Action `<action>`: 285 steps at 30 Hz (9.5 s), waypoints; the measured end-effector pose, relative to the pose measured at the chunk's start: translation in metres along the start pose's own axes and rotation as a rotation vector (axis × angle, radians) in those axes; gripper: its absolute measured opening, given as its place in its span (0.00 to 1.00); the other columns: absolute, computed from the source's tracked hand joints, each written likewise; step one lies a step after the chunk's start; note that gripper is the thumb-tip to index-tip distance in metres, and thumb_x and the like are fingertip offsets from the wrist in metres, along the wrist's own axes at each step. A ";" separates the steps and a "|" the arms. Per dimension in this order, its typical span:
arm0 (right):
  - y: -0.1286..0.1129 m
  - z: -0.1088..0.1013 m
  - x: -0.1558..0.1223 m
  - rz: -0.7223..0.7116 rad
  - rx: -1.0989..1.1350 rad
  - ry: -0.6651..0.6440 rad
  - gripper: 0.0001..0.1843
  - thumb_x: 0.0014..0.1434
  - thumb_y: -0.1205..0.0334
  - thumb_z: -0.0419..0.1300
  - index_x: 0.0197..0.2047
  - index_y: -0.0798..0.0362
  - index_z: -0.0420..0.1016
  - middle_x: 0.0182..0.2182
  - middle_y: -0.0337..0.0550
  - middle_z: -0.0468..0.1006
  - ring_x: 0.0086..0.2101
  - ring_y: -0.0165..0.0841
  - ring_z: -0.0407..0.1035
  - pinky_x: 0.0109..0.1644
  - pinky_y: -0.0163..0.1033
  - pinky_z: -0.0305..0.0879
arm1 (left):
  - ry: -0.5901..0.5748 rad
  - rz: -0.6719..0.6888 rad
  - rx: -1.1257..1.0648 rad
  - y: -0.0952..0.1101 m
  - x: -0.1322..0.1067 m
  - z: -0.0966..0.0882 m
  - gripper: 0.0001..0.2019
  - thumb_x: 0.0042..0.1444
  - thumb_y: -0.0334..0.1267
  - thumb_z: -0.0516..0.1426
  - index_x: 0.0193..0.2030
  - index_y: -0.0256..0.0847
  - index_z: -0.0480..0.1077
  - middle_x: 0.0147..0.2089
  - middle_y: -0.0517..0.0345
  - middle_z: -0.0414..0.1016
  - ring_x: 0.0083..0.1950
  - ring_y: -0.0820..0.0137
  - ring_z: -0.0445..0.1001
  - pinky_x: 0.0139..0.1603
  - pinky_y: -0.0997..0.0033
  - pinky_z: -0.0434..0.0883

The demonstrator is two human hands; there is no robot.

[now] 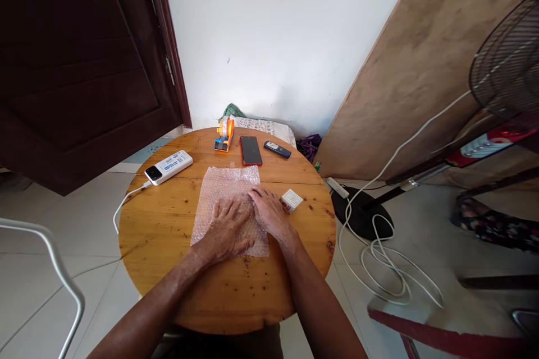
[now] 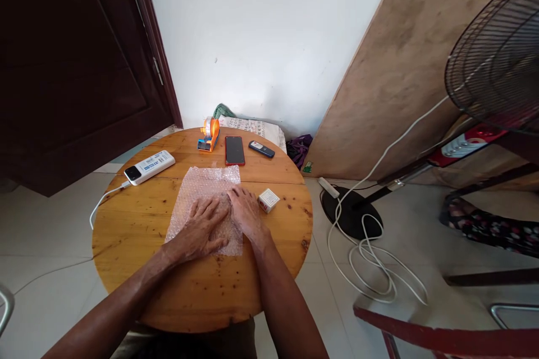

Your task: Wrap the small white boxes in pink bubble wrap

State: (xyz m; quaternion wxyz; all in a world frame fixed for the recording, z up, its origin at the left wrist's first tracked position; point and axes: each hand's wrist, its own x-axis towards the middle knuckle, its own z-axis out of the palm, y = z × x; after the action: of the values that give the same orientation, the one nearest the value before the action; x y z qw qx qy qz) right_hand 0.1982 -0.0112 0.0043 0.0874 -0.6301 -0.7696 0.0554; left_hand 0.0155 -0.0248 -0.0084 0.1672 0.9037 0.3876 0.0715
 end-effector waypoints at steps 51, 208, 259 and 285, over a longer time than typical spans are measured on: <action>-0.008 0.017 0.019 0.259 1.197 0.082 0.26 0.49 0.57 0.64 0.52 0.50 0.70 0.37 0.37 0.77 0.36 0.34 0.72 0.41 0.37 0.67 | 0.064 0.118 -0.153 -0.008 -0.014 -0.003 0.41 0.53 0.48 0.64 0.73 0.52 0.54 0.76 0.45 0.47 0.76 0.38 0.43 0.68 0.22 0.38; -0.021 -0.012 -0.007 0.211 0.564 0.166 0.13 0.56 0.54 0.60 0.24 0.50 0.67 0.23 0.36 0.72 0.26 0.31 0.65 0.31 0.36 0.55 | 0.338 -0.353 -0.644 -0.033 0.008 -0.036 0.03 0.47 0.30 0.57 0.27 0.40 0.72 0.27 0.64 0.73 0.30 0.74 0.69 0.33 0.75 0.67; -0.059 -0.020 -0.018 -0.333 -0.008 0.138 0.14 0.65 0.63 0.59 0.54 0.45 0.76 0.44 0.48 0.76 0.42 0.41 0.68 0.46 0.46 0.59 | 0.276 -0.774 -0.400 -0.058 -0.055 -0.051 0.18 0.52 0.44 0.59 0.47 0.38 0.72 0.29 0.58 0.77 0.31 0.65 0.76 0.31 0.71 0.67; -0.059 -0.011 -0.014 -0.245 0.197 0.121 0.15 0.58 0.70 0.59 0.50 0.53 0.68 0.44 0.49 0.77 0.44 0.43 0.69 0.48 0.45 0.60 | 0.222 -0.605 -0.877 -0.009 -0.004 -0.052 0.07 0.45 0.32 0.55 0.33 0.38 0.71 0.22 0.66 0.67 0.24 0.75 0.66 0.24 0.77 0.60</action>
State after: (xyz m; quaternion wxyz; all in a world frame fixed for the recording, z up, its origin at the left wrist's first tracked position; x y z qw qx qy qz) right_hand 0.1464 -0.0375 0.0258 0.2013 -0.5222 -0.8247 0.0815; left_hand -0.0066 -0.0091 0.0373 0.4999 0.5844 0.5793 0.2702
